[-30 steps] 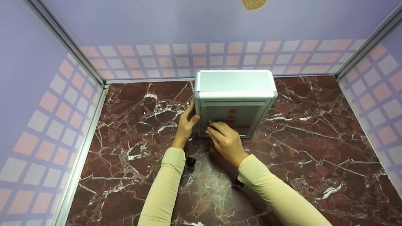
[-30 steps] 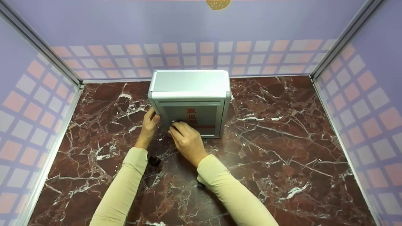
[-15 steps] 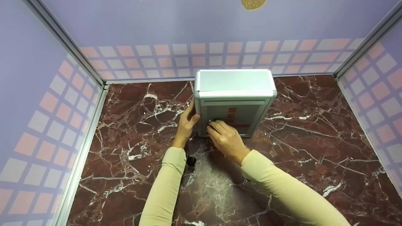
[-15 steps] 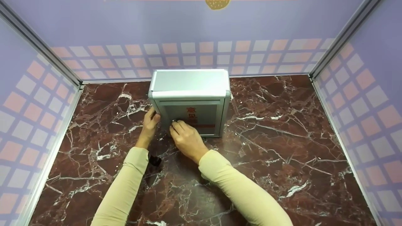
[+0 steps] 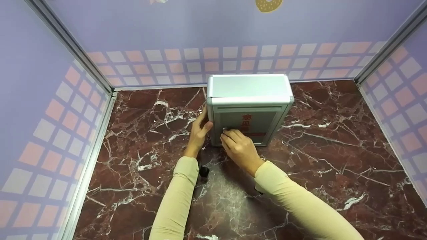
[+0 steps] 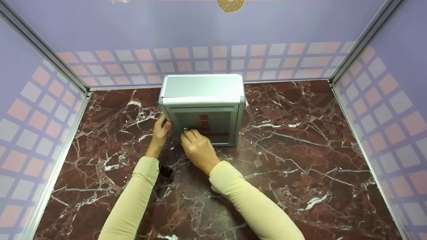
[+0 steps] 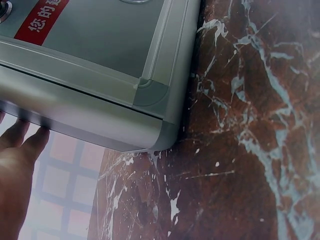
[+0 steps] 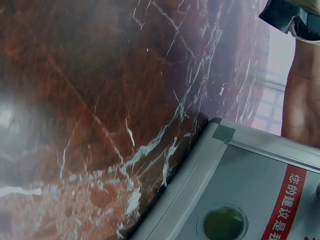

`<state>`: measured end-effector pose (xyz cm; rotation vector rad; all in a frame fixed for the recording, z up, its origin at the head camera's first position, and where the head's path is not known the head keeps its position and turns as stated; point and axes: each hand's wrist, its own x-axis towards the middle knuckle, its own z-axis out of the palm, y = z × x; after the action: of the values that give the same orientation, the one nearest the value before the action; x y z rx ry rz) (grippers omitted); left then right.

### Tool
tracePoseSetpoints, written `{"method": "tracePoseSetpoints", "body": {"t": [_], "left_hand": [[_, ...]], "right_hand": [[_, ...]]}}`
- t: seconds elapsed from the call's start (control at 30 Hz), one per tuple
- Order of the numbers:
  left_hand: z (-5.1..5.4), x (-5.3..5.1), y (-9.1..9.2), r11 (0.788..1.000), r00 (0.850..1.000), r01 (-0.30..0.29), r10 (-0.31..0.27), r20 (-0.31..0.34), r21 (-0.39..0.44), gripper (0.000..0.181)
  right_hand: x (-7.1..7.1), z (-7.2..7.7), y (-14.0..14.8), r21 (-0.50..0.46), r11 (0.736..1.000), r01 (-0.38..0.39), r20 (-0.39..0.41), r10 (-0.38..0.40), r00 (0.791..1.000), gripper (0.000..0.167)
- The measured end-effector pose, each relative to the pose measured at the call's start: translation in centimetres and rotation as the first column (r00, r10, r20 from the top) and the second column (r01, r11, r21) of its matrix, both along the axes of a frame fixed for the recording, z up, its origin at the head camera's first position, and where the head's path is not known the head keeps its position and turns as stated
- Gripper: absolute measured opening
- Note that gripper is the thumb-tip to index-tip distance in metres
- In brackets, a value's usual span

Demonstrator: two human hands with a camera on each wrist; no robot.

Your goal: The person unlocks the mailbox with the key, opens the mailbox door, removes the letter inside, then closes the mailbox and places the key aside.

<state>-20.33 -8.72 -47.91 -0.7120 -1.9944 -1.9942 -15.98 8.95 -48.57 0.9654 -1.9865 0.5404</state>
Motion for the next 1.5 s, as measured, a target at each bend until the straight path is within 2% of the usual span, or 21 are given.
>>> {"method": "tracePoseSetpoints", "body": {"t": [0.3,0.4,0.5,0.83,1.07,1.17,1.33,1.4,1.5], "left_hand": [[0.0,0.1,0.1,1.0,1.0,-0.012,0.012,0.0,-0.015,0.104],[-0.1,0.1,0.0,1.0,1.0,-0.017,0.016,-0.014,-0.019,0.104],[-0.1,0.0,0.0,1.0,1.0,-0.013,0.012,-0.019,-0.02,0.103],[-0.1,0.0,0.0,1.0,1.0,-0.017,0.017,-0.006,-0.023,0.103],[-0.2,0.0,0.1,1.0,1.0,-0.009,0.009,-0.01,-0.006,0.101],[-0.2,-0.1,0.2,1.0,1.0,-0.006,0.006,-0.015,-0.009,0.1],[-0.1,0.1,0.2,1.0,1.0,-0.01,0.01,-0.016,-0.025,0.102],[-0.1,0.1,0.2,1.0,1.0,-0.016,0.015,-0.017,-0.026,0.103],[-0.1,0.1,0.2,1.0,1.0,-0.015,0.015,-0.017,-0.023,0.102]], "right_hand": [[0.4,-0.4,-0.7,-0.181,0.983,0.029,0.082,-0.014,0.997,0.013],[0.6,-0.6,-1.1,-0.262,0.964,0.044,0.127,-0.01,0.992,0.012],[0.8,-0.8,-1.5,-0.352,0.934,0.067,0.17,-0.006,0.985,0.01],[0.8,-1.5,-2.6,-0.59,0.794,0.144,0.266,0.023,0.964,0.011],[1.2,-1.1,-3.2,-0.692,0.694,0.198,0.324,0.053,0.945,0.016],[1.9,0.0,-3.5,-0.739,0.634,0.225,0.367,0.099,0.925,0.014],[2.9,1.6,-3.8,-0.814,0.518,0.261,0.433,0.243,0.868,0.011],[3.0,1.7,-3.9,-0.825,0.496,0.27,0.445,0.277,0.852,0.01],[3.0,1.7,-3.8,-0.829,0.487,0.275,0.447,0.283,0.848,0.011]]}}
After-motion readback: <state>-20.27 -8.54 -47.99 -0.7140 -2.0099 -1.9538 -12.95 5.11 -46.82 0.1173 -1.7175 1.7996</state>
